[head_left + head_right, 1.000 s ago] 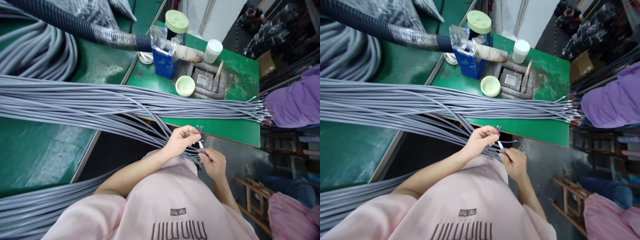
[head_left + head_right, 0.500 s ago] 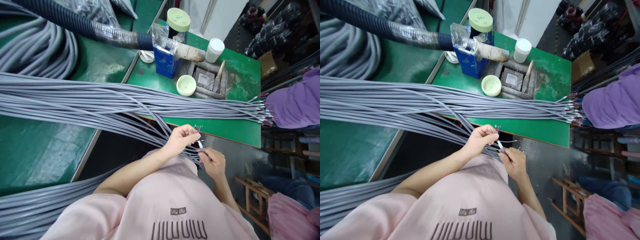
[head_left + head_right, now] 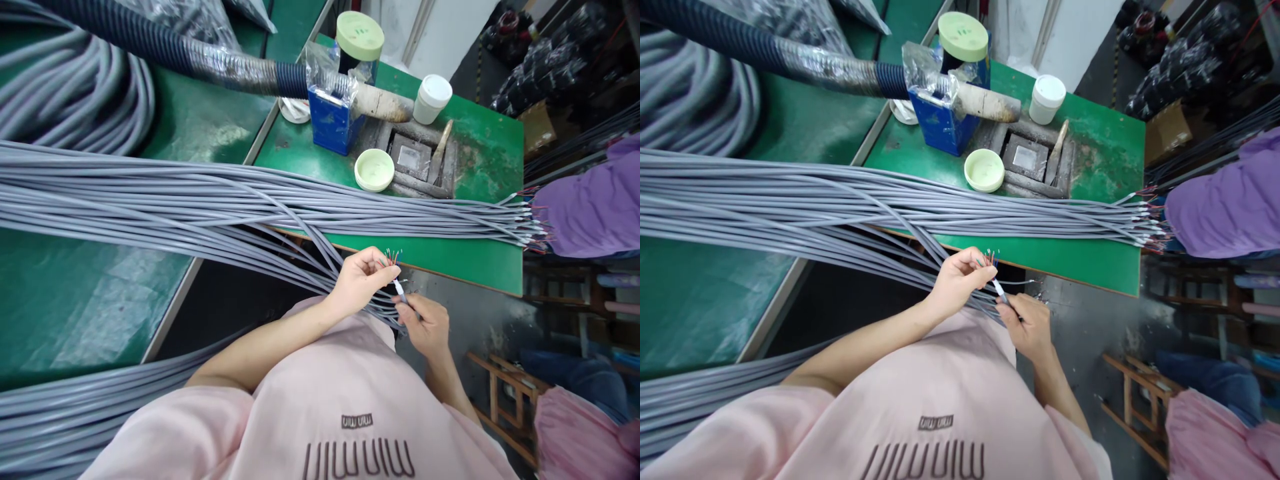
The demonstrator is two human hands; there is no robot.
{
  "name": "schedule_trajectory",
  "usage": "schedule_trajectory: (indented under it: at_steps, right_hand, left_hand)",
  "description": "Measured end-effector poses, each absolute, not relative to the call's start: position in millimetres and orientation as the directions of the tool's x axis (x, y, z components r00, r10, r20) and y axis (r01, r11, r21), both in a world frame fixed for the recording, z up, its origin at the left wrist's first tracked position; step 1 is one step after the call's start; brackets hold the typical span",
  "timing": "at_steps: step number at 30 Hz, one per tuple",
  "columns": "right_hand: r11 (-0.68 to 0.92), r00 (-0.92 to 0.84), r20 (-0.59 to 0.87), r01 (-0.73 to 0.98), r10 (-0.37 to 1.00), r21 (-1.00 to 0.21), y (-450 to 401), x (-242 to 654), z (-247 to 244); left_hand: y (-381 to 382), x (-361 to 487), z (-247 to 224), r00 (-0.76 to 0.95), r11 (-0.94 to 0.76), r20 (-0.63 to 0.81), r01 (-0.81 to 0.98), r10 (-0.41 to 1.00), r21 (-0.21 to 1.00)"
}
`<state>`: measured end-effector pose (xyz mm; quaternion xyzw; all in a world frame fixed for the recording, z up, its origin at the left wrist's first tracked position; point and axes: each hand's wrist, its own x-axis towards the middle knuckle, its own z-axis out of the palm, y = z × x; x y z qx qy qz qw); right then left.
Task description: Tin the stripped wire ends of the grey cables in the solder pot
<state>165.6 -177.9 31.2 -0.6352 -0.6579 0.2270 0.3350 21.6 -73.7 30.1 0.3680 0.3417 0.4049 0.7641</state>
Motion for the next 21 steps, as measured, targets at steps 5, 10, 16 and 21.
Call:
schedule_trajectory:
  at_steps: [5, 10, 16, 21]
  right_hand:
    - [0.071, 0.046, 0.137, 0.668, 0.990, -0.741, -177.4, 164.5, 31.2]
    - [0.063, 0.053, 0.132, 0.672, 0.990, -0.738, -176.9, 164.0, 30.6]
    - [0.062, 0.049, 0.127, 0.663, 0.991, -0.746, -176.9, 163.3, 30.8]
    - [0.049, 0.058, 0.118, 0.667, 0.991, -0.744, -176.3, 162.5, 32.4]
  left_hand:
    - [-76.7, 21.9, 26.6, 0.395, 0.351, -0.196, -0.373, 0.898, 0.859]
    - [-75.4, 21.5, 26.7, 0.403, 0.373, -0.210, -0.383, 0.891, 0.845]
    - [-73.5, 21.9, 24.0, 0.433, 0.427, -0.244, -0.397, 0.867, 0.812]
    - [-72.6, 22.2, 21.9, 0.430, 0.453, -0.275, -0.395, 0.860, 0.799]
